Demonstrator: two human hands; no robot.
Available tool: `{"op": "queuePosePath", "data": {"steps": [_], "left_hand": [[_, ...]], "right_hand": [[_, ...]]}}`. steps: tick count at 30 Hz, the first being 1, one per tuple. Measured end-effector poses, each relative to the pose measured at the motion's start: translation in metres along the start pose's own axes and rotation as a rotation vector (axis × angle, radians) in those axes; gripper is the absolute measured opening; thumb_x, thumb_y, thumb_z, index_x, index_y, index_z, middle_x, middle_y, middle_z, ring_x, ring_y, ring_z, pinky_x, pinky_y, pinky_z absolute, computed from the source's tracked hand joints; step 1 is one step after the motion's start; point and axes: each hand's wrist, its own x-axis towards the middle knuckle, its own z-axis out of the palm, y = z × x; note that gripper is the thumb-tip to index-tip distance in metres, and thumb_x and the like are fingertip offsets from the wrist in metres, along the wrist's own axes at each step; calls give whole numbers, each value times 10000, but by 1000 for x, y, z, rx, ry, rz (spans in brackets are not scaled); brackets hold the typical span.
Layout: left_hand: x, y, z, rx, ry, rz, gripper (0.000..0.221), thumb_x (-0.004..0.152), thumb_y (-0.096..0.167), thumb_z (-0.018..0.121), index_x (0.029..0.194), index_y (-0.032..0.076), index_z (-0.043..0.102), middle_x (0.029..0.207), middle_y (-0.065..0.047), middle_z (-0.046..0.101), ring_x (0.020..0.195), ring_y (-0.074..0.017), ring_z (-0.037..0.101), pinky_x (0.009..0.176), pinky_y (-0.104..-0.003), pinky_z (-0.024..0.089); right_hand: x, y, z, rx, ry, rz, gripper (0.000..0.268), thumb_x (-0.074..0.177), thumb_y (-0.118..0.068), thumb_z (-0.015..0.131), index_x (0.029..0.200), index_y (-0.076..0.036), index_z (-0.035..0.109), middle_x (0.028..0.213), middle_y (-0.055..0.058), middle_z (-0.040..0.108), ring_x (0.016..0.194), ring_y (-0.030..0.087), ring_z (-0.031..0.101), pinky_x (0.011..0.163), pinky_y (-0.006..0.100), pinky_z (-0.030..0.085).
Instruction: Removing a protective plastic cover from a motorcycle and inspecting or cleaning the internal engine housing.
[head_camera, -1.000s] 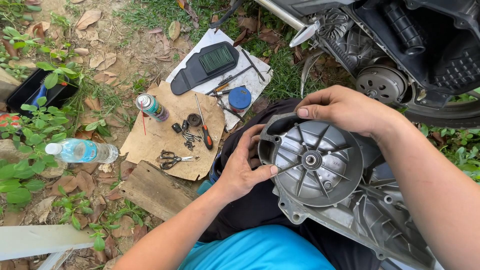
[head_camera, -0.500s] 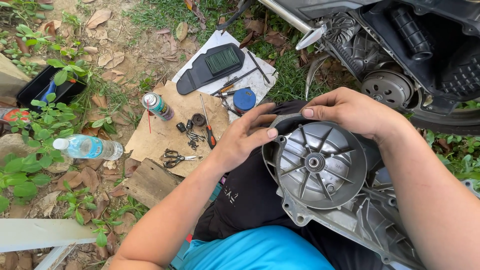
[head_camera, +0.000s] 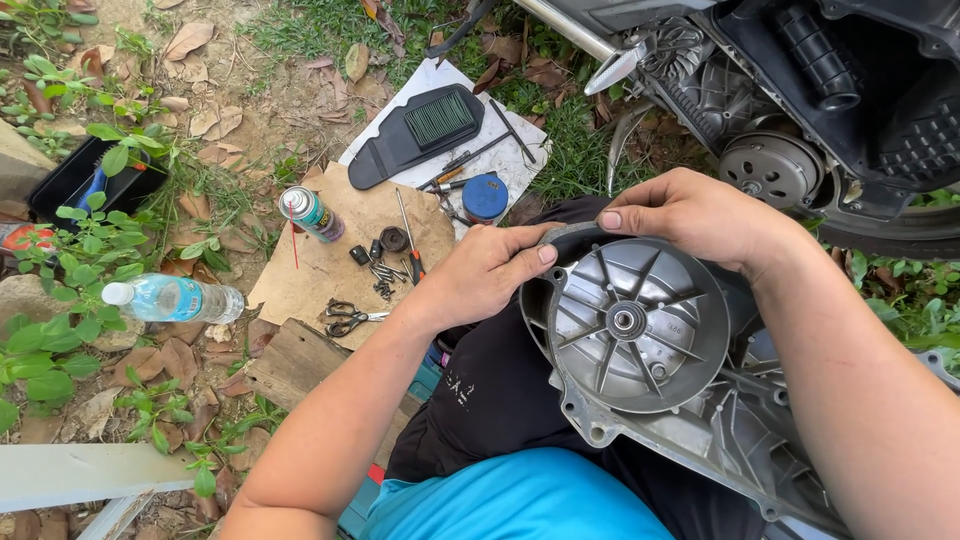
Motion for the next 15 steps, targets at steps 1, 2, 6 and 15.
{"op": "queuePosePath", "data": {"steps": [1,2,6,15], "left_hand": [[0,2,-1,6,-10,-8,465,1133,287,617,1494,3,688,1345,-283,783,1372,-386,665,1125,-563,565],[-1,3,-2,11,-19,-20,482,1139,299,602,1500,-10,678,1358,-293,774,1386,-409,657,1142,-583,549],[5,-4,-2,75,22,-135,475,1069,373,594,1404,97,787,897,8,755,727,-99,585,647,-269,473],[-19,-17,-45,-241,78,-133,543,1037,300,720,1482,-8,669,1333,-107,795,1152,-153,754,997,-276,617]], "right_hand": [[-1,-1,0,1,2,2,299,975,-297,869,1031,-7,914,756,216,787,753,274,717,680,414,624],[-1,-2,1,3,1,4,301,973,-296,869,1040,-6,915,760,223,789,753,280,720,678,419,625],[-12,-32,4,-61,-6,142,329,1012,-191,752,1186,55,885,989,174,852,855,261,738,808,384,591],[-27,-49,9,-274,94,28,359,974,-148,777,1301,-16,842,1095,133,883,929,235,778,877,363,591]]}}
